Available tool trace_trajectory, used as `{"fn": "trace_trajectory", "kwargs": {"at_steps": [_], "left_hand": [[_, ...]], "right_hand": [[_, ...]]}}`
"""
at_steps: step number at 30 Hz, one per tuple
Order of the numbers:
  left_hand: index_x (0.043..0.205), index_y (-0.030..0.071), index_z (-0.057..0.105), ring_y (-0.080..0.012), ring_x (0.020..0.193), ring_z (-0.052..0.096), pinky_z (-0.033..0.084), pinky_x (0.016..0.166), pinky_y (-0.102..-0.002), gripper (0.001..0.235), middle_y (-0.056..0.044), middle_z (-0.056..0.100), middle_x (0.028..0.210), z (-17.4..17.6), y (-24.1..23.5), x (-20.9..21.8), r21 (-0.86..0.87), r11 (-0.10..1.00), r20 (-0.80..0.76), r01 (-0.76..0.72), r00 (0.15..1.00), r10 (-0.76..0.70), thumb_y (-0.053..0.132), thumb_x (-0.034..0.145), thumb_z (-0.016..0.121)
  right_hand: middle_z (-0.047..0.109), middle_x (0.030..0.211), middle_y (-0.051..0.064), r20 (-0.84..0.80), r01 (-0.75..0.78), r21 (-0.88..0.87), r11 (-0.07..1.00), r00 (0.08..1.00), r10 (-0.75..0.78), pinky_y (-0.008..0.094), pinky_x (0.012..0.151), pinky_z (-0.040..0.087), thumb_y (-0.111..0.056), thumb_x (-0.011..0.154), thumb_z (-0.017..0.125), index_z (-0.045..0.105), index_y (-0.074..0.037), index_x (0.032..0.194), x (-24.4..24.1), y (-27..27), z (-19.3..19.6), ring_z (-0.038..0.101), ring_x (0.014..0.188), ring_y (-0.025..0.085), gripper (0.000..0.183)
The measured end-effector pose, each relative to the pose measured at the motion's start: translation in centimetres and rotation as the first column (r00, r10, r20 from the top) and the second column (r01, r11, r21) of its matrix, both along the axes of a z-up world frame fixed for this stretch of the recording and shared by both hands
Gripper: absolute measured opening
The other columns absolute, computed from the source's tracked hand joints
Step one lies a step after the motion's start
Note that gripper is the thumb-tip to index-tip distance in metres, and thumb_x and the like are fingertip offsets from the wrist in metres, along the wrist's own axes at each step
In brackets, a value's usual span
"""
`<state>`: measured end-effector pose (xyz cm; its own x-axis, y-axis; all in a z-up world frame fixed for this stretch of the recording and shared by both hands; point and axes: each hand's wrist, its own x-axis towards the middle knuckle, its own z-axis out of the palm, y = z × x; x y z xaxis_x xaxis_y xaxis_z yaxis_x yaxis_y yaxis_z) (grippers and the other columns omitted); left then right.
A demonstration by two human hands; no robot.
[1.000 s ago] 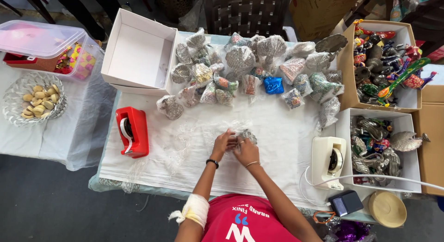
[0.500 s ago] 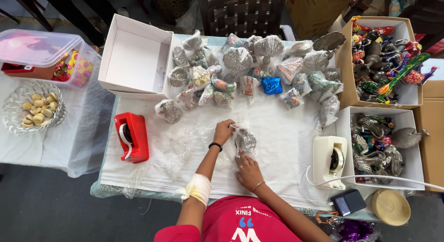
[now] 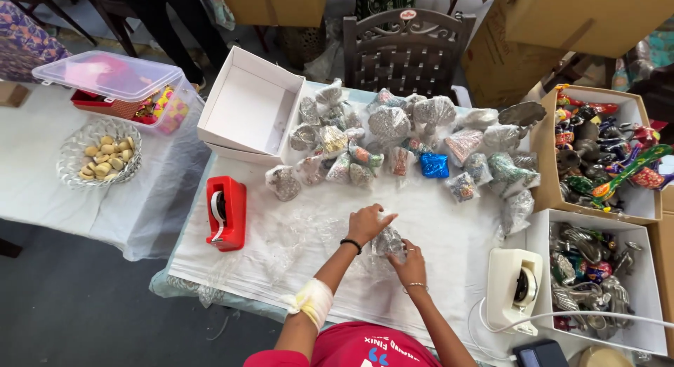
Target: The person wraps small, colorful items in clear plastic wrap on a table covered with a white cloth. They use a red tape dispenser to seal the plastic around each item and place the finished packages in a pile. The person also handles a roll of clear tape and a pair of scissors during the process.
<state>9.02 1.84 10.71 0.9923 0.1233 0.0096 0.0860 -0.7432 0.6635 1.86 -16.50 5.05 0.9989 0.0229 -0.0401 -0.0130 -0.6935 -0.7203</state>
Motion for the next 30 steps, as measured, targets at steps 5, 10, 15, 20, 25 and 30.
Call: {"fn": "trace_trajectory", "kwargs": {"at_steps": [5,10,15,20,25,30], "left_hand": [[0.091,0.004,0.072,-0.0353,0.087,0.068,0.054,0.076,-0.046,0.04,-0.017,0.071,0.091,-7.1,0.4,1.2,-0.104,0.993,0.002,0.062,0.998,-0.062,0.043,0.083,0.081],[0.102,0.005,0.068,-0.0295,0.079,0.068,0.055,0.073,-0.043,0.043,-0.014,0.07,0.091,-4.7,2.1,-2.3,-0.262,0.963,-0.021,-0.061,0.998,0.057,0.04,0.082,0.082],[0.131,0.012,0.055,-0.0312,0.114,0.056,0.046,0.093,-0.044,0.046,-0.01,0.059,0.123,-4.0,3.6,-9.3,0.128,0.991,0.359,-0.036,0.933,-0.013,0.031,0.093,0.074],[0.134,0.008,0.055,-0.0341,0.13,0.045,0.033,0.104,-0.053,0.067,-0.017,0.053,0.136,-3.2,5.9,-15.5,0.354,0.678,0.156,0.644,0.674,-0.722,0.051,0.086,0.074],[0.126,0.011,0.062,-0.0291,0.128,0.049,0.038,0.105,-0.046,0.045,-0.009,0.058,0.132,-5.3,4.6,-17.1,0.317,0.689,0.159,0.652,0.68,-0.716,0.038,0.091,0.07],[0.11,0.016,0.067,-0.0239,0.117,0.057,0.043,0.098,-0.041,0.021,-0.002,0.065,0.118,-6.7,2.8,-17.4,0.345,0.756,0.221,0.557,0.734,-0.642,0.015,0.089,0.066]], "right_hand": [[0.065,0.114,0.009,-0.132,0.098,-0.029,0.995,0.986,-0.101,0.038,0.086,0.057,-0.021,0.073,0.086,0.066,-0.017,0.129,1.4,0.2,-0.2,0.069,0.096,0.025,0.06],[0.068,0.113,0.006,-0.031,0.059,-0.14,0.988,0.997,-0.064,0.039,0.088,0.055,-0.016,0.073,0.085,0.071,-0.022,0.122,3.4,-1.9,0.4,0.067,0.101,0.027,0.051],[0.069,0.123,0.001,0.163,-0.063,-0.265,0.962,0.981,0.109,0.041,0.095,0.053,-0.003,0.072,0.071,0.074,-0.024,0.118,4.8,-2.4,0.2,0.064,0.113,0.028,0.051],[0.062,0.134,-0.001,0.215,-0.302,-0.263,0.916,0.907,0.361,0.047,0.102,0.044,-0.021,0.077,0.081,0.068,-0.027,0.125,3.7,0.9,0.4,0.055,0.126,0.024,0.05],[0.056,0.142,0.0,0.126,-0.287,-0.335,0.897,0.93,0.345,0.048,0.102,0.042,-0.031,0.073,0.085,0.063,-0.033,0.134,2.9,1.7,-0.1,0.049,0.13,0.027,0.065],[0.054,0.144,0.0,0.069,-0.307,-0.299,0.903,0.937,0.342,0.047,0.105,0.04,-0.039,0.073,0.084,0.058,-0.034,0.141,3.2,0.8,0.2,0.048,0.133,0.028,0.073]]}}
